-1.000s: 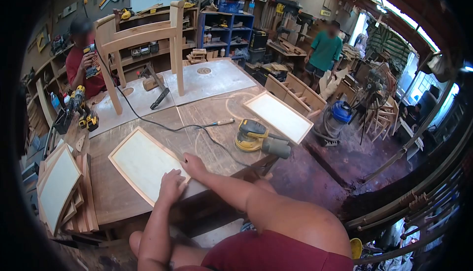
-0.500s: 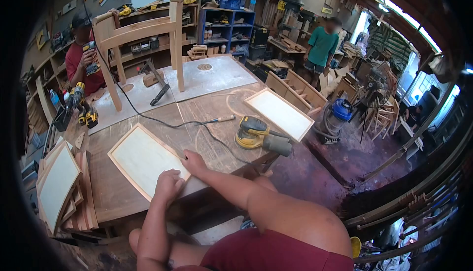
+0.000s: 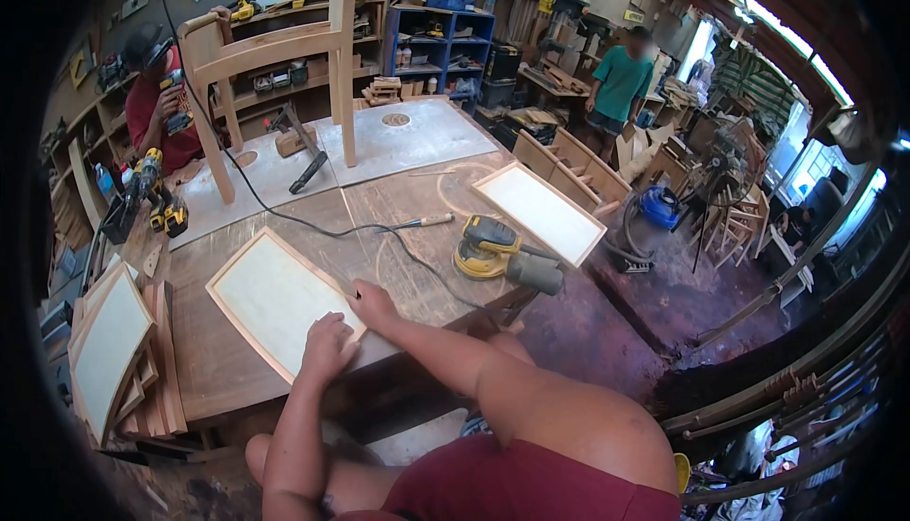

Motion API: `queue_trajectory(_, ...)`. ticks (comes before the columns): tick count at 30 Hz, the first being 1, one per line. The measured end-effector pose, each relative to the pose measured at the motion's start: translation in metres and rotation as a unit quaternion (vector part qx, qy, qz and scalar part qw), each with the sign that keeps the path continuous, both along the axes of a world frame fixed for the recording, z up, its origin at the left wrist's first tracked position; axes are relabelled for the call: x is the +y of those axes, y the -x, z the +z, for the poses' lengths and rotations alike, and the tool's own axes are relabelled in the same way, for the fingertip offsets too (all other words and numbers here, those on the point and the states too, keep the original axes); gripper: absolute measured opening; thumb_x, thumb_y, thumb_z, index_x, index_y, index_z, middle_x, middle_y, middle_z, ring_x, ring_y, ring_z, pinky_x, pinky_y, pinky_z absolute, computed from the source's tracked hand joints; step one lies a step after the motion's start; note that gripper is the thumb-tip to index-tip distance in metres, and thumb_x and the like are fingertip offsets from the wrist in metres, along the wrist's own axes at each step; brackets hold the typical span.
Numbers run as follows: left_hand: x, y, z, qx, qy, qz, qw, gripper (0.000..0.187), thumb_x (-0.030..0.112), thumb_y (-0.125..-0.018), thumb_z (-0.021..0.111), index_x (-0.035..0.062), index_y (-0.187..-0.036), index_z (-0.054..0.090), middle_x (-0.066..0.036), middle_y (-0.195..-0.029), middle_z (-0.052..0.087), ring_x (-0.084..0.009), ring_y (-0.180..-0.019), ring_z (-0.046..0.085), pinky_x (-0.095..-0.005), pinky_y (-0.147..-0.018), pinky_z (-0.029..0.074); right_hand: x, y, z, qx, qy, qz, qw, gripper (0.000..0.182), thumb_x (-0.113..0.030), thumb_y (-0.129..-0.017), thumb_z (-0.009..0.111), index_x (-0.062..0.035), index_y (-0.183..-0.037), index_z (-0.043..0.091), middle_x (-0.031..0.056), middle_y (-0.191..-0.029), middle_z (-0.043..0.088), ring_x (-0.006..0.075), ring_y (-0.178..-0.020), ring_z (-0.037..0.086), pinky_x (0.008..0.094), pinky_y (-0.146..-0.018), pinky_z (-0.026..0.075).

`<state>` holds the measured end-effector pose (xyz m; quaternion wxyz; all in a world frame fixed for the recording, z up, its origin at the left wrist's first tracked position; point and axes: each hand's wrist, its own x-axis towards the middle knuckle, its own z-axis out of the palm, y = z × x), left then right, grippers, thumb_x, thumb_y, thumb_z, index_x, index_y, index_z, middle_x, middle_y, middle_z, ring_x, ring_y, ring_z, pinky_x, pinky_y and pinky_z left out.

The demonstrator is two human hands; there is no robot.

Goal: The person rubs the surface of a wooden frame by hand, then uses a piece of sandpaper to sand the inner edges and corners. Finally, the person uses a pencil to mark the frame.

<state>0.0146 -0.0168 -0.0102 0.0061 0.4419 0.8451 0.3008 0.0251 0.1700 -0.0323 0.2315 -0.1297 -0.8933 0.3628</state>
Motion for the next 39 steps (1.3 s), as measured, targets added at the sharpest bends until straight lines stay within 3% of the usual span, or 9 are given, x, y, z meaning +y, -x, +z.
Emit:
queue_trajectory(20, 0.003, 0.0, 0.002, -0.015, 0.017, -0.007, 1.0, 0.037, 0.026, -0.079, 0.077, 0.0117, -0.112, 0.069, -0.017, -0.138, 0.055, -0.0361, -0.136, 0.043, -0.0544, -0.115, 0.029, 0.004, 0.003, -0.007, 0.015, -0.01, 0.008, 1.0, 0.03, -0.027, -0.083, 0.072, -0.0016, -0.089, 0.057, 0.0242, -0.081, 0.063, 0.0447, -0.081, 0.063, 0.0499, -0.068, 0.049)
queue_trajectory(29, 0.002, 0.001, 0.0, -0.01, 0.018, -0.006, 1.0, 0.038, 0.029, -0.079, 0.077, 0.0118, -0.112, 0.07, -0.016, -0.138, 0.055, -0.0328, -0.136, 0.043, -0.0528, -0.115, 0.029, 0.001, 0.001, 0.001, -0.023, 0.008, 0.001, 1.0, 0.027, -0.024, -0.084, 0.072, -0.0021, -0.089, 0.058, 0.0226, -0.086, 0.064, 0.0448, -0.084, 0.062, 0.0495, -0.071, 0.049)
queue_trajectory(34, 0.003, 0.006, -0.004, 0.009, 0.03, -0.011, 0.999, 0.037, 0.033, -0.081, 0.075, 0.0127, -0.112, 0.071, -0.016, -0.138, 0.056, -0.0345, -0.135, 0.046, -0.0525, -0.113, 0.032, 0.009, 0.008, -0.022, 0.026, 0.027, 0.018, 0.999, 0.026, -0.025, -0.083, 0.071, -0.0037, -0.096, 0.065, 0.0221, -0.089, 0.067, 0.0438, -0.085, 0.064, 0.0479, -0.072, 0.051)
queue_trajectory(39, 0.0, 0.007, -0.011, 0.021, 0.029, -0.01, 0.999, 0.038, 0.033, -0.083, 0.073, 0.0141, -0.115, 0.07, -0.015, -0.138, 0.056, -0.0351, -0.135, 0.045, -0.051, -0.113, 0.032, 0.003, 0.005, -0.004, -0.033, 0.02, 0.007, 0.999, 0.027, -0.024, -0.083, 0.071, -0.002, -0.096, 0.066, 0.0233, -0.083, 0.067, 0.0424, -0.08, 0.066, 0.0475, -0.07, 0.052)
